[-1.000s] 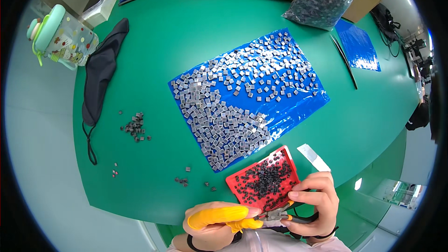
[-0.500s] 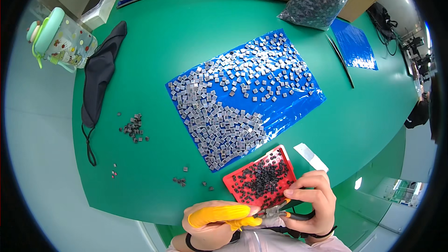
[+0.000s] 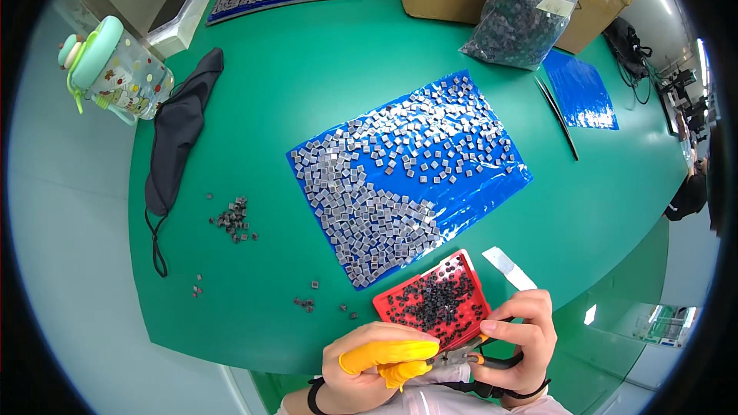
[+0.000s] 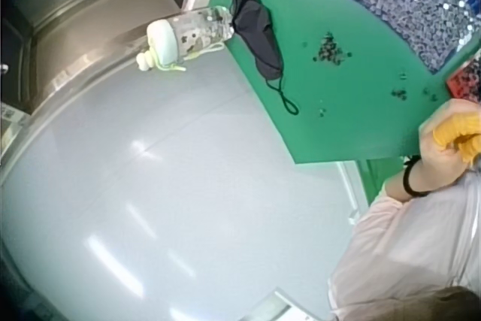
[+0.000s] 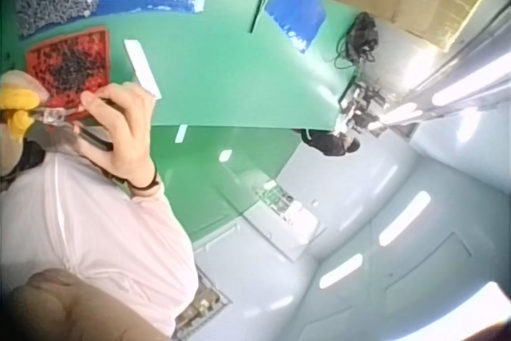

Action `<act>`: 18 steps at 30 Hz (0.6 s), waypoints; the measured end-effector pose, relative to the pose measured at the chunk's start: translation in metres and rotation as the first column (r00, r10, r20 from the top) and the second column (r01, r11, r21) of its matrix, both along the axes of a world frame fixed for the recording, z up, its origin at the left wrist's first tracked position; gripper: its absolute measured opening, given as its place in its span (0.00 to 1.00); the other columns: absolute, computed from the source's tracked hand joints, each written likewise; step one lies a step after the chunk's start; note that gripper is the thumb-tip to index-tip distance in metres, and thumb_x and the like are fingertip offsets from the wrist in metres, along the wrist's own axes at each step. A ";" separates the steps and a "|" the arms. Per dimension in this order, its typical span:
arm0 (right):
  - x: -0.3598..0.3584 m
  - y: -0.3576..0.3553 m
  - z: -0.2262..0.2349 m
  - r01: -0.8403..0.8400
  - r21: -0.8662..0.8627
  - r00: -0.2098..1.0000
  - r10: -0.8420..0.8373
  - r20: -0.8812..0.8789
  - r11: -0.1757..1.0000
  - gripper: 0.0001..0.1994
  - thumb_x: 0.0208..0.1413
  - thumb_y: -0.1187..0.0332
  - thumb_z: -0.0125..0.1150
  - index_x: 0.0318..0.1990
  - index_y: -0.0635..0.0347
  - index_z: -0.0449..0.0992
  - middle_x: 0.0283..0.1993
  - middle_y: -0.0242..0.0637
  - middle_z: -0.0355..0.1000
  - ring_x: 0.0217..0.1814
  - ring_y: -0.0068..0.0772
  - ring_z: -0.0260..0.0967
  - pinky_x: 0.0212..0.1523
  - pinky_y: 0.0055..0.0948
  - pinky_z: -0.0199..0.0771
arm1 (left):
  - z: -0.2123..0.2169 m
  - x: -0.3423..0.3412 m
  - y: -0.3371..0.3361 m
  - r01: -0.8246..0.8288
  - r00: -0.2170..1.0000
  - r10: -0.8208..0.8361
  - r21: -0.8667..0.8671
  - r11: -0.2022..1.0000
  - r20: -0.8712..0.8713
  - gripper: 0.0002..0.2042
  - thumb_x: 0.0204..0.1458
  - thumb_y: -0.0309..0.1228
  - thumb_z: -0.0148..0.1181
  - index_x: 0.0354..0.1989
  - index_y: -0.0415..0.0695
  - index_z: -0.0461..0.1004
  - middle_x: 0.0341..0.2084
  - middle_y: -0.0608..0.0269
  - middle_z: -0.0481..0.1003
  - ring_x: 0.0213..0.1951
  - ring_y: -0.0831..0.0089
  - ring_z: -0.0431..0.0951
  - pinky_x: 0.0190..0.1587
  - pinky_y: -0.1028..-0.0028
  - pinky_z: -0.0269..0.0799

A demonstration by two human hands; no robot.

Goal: The person sorts small black components from a red tray using tweezers and pliers. They place the sorted items onto a blue sheet on the green table.

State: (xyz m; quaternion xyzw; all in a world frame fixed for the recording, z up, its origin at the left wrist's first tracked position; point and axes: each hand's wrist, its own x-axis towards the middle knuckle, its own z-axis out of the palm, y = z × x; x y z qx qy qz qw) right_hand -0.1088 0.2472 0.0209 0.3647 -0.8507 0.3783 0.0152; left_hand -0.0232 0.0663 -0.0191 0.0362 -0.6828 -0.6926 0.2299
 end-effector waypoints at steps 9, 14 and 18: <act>0.004 -0.007 0.002 -0.031 0.070 0.999 0.034 -0.034 0.997 0.25 0.25 0.68 0.73 0.40 0.50 0.75 0.37 0.32 0.70 0.37 0.36 0.62 0.38 0.34 0.61 | -0.015 0.008 0.011 0.109 0.993 -0.102 0.163 0.981 -0.050 0.06 0.59 0.27 0.49 0.41 0.40 0.66 0.22 0.60 0.65 0.24 0.71 0.61 0.29 0.72 0.58; 0.005 -0.009 0.002 -0.067 0.047 0.997 0.069 -0.037 0.997 0.26 0.25 0.68 0.73 0.40 0.49 0.75 0.36 0.31 0.70 0.36 0.35 0.62 0.38 0.34 0.61 | -0.027 0.012 0.014 0.133 0.986 -0.108 0.204 0.970 -0.127 0.06 0.61 0.30 0.46 0.38 0.39 0.65 0.21 0.61 0.64 0.24 0.70 0.60 0.29 0.71 0.56; 0.006 -0.007 0.002 -0.036 0.049 0.998 0.039 -0.054 0.998 0.25 0.26 0.68 0.73 0.40 0.50 0.75 0.36 0.31 0.70 0.36 0.34 0.62 0.37 0.35 0.60 | -0.029 0.012 0.005 0.237 0.971 -0.233 0.177 0.955 -0.044 0.10 0.62 0.34 0.46 0.38 0.38 0.65 0.21 0.60 0.65 0.24 0.71 0.64 0.28 0.74 0.59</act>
